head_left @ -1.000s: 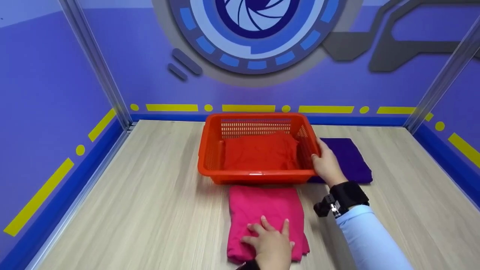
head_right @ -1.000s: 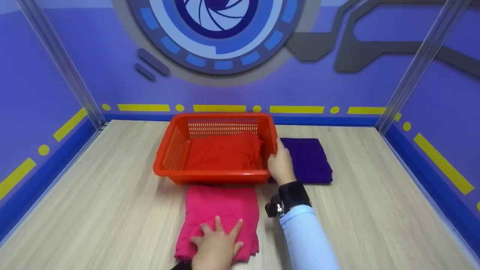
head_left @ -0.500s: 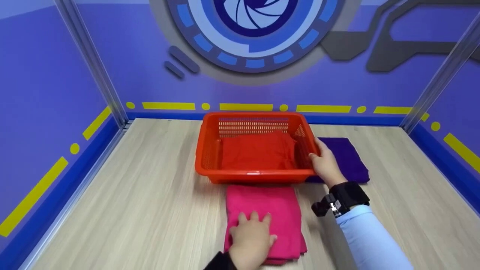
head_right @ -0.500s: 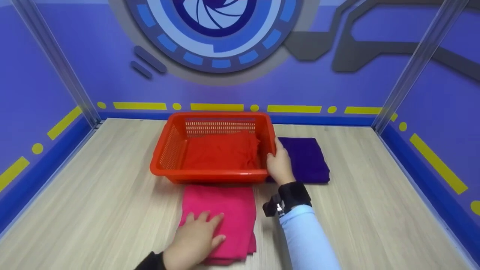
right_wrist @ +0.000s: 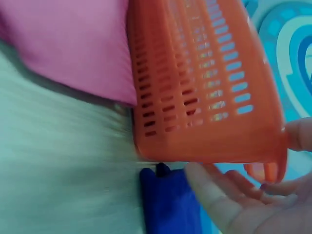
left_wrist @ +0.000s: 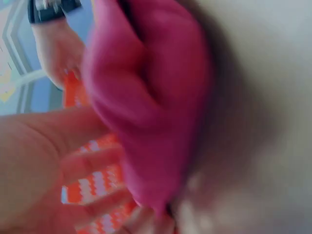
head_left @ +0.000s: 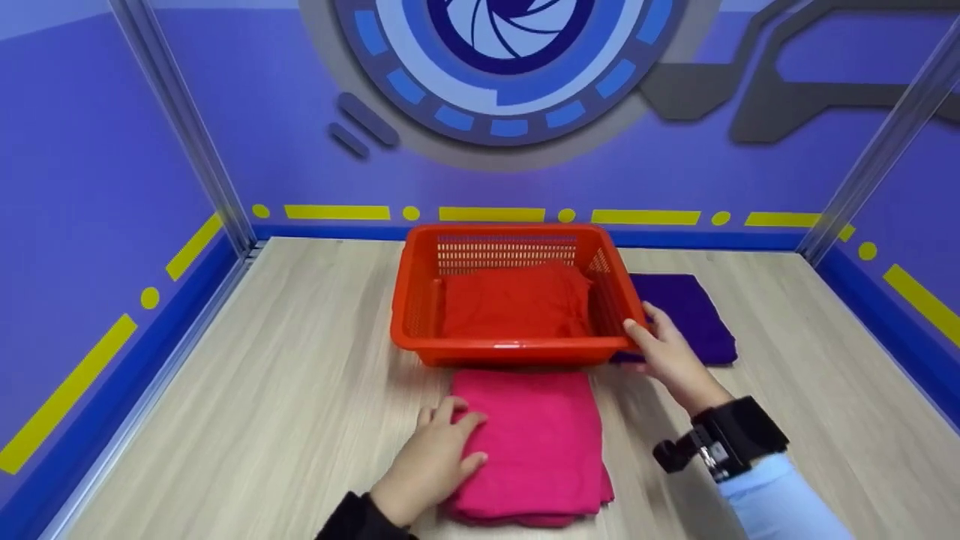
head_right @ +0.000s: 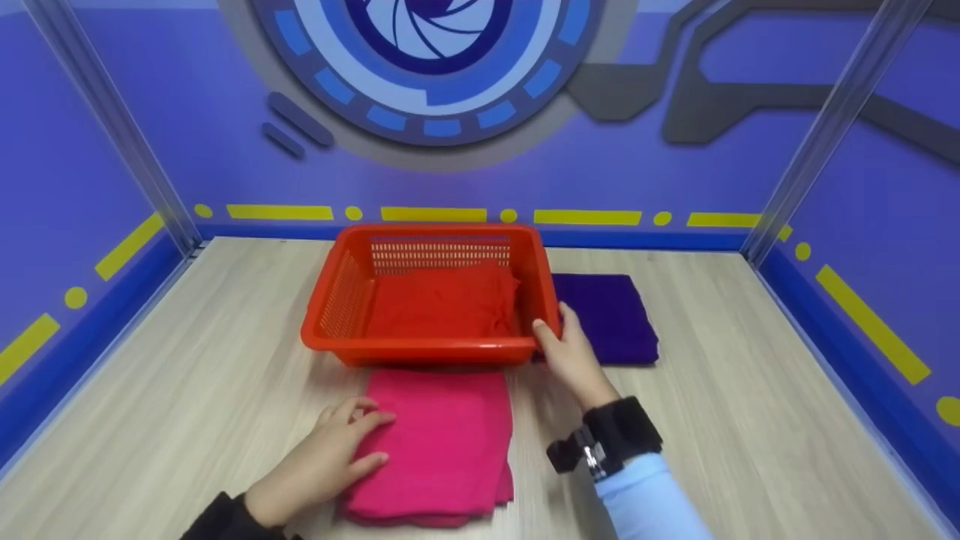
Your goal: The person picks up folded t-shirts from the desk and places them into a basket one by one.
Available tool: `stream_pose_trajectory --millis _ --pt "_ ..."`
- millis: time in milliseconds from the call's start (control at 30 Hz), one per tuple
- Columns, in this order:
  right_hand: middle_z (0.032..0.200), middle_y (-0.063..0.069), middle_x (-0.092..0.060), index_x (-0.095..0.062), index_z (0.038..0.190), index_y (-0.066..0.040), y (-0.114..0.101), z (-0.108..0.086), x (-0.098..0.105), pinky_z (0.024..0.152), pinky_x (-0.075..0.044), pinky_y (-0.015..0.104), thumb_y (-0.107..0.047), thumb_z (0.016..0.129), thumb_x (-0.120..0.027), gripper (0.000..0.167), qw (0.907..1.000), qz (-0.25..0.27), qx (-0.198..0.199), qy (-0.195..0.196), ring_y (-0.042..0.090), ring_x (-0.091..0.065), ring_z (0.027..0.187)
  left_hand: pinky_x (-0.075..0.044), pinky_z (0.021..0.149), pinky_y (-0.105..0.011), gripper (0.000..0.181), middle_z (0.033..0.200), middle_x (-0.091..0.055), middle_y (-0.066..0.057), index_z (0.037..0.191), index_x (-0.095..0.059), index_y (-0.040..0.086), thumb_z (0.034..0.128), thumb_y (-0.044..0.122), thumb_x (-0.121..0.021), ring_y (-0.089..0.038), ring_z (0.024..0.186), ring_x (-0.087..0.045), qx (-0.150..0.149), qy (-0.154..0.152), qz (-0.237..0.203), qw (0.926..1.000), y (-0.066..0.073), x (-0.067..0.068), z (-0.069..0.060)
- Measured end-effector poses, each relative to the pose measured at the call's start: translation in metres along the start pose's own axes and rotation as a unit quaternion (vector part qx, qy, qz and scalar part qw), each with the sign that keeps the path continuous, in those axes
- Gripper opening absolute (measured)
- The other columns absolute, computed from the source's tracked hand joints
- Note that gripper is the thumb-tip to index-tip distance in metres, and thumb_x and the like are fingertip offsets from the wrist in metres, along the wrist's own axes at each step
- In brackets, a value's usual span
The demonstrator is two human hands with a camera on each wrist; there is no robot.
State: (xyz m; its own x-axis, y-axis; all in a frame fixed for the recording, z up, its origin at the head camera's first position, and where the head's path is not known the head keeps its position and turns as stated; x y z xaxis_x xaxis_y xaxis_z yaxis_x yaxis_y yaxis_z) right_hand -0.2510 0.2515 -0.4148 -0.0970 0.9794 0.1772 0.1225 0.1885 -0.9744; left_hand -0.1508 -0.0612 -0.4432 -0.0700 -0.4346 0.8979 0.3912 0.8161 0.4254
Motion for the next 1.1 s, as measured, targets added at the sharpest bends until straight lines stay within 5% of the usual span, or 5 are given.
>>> stream_pose_trajectory --millis 133,267,567,800,1100 --pt "0.156 0.037 -0.023 0.006 0.159 0.002 0.013 -0.024 -0.003 0.097 -0.052 0.053 -0.04 0.11 -0.039 0.079 0.9957 0.061 -0.049 -0.05 0.046 -0.052 0.13 -0.05 0.097 -0.051 0.055 0.134 -0.046 -0.019 0.138 -0.058 0.002 0.0907 0.023 -0.076 -0.039 0.115 -0.056 0.013 -0.025 -0.103 0.9942 -0.014 -0.001 -0.005" --pt "0.154 0.04 -0.025 0.004 0.156 0.008 0.033 -0.046 -0.007 0.097 -0.052 0.055 -0.041 0.108 -0.044 0.083 0.9844 0.083 -0.103 -0.116 0.048 -0.051 0.13 -0.049 0.098 -0.051 0.065 0.133 -0.046 -0.022 0.147 -0.047 0.001 0.0915 0.02 -0.075 -0.034 0.113 -0.059 0.045 -0.075 -0.22 0.9715 -0.021 -0.002 -0.012" --pt "0.122 0.014 -0.062 -0.029 0.145 0.009 0.052 -0.065 -0.017 0.096 -0.053 0.052 -0.023 0.106 -0.047 0.053 0.951 0.161 -0.145 -0.22 0.03 -0.065 0.111 -0.056 0.088 -0.046 0.08 0.14 -0.047 -0.034 0.155 -0.022 -0.01 0.0938 0.014 -0.069 -0.037 0.111 -0.062 0.132 -0.089 -0.453 0.8769 -0.034 -0.005 -0.014" --pt "0.113 0.009 -0.069 -0.059 0.105 -0.012 0.058 -0.067 -0.029 0.096 -0.054 0.044 -0.017 0.107 -0.039 0.021 0.9229 0.212 -0.144 -0.287 0.028 -0.066 0.11 -0.055 0.093 -0.047 0.076 0.147 -0.041 -0.035 0.153 -0.014 -0.017 0.0972 0.005 -0.061 -0.033 0.118 -0.061 0.193 -0.099 -0.599 0.771 -0.036 -0.016 -0.013" --pt "0.107 0.001 -0.073 -0.063 0.108 -0.013 0.074 -0.069 -0.057 0.091 -0.056 0.034 -0.012 0.103 -0.049 0.014 0.9205 0.24 -0.163 -0.262 0.016 -0.069 0.103 -0.055 0.093 -0.046 0.071 0.13 -0.062 -0.017 0.152 -0.024 -0.015 0.0958 0.007 -0.062 -0.027 0.114 -0.064 0.186 -0.138 -0.639 0.7333 -0.024 -0.029 -0.013"
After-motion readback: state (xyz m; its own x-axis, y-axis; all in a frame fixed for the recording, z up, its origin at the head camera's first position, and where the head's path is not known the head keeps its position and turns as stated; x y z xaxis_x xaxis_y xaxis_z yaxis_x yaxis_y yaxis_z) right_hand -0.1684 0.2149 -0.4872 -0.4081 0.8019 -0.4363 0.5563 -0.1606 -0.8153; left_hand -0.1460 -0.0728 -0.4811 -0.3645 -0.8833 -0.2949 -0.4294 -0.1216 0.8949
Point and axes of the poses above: each hand's wrist, its own z-axis towards the middle knuckle, its own x-axis out of the back of the hand, y = z × x, the point moved 3 cm from there along z, towards the middle knuckle
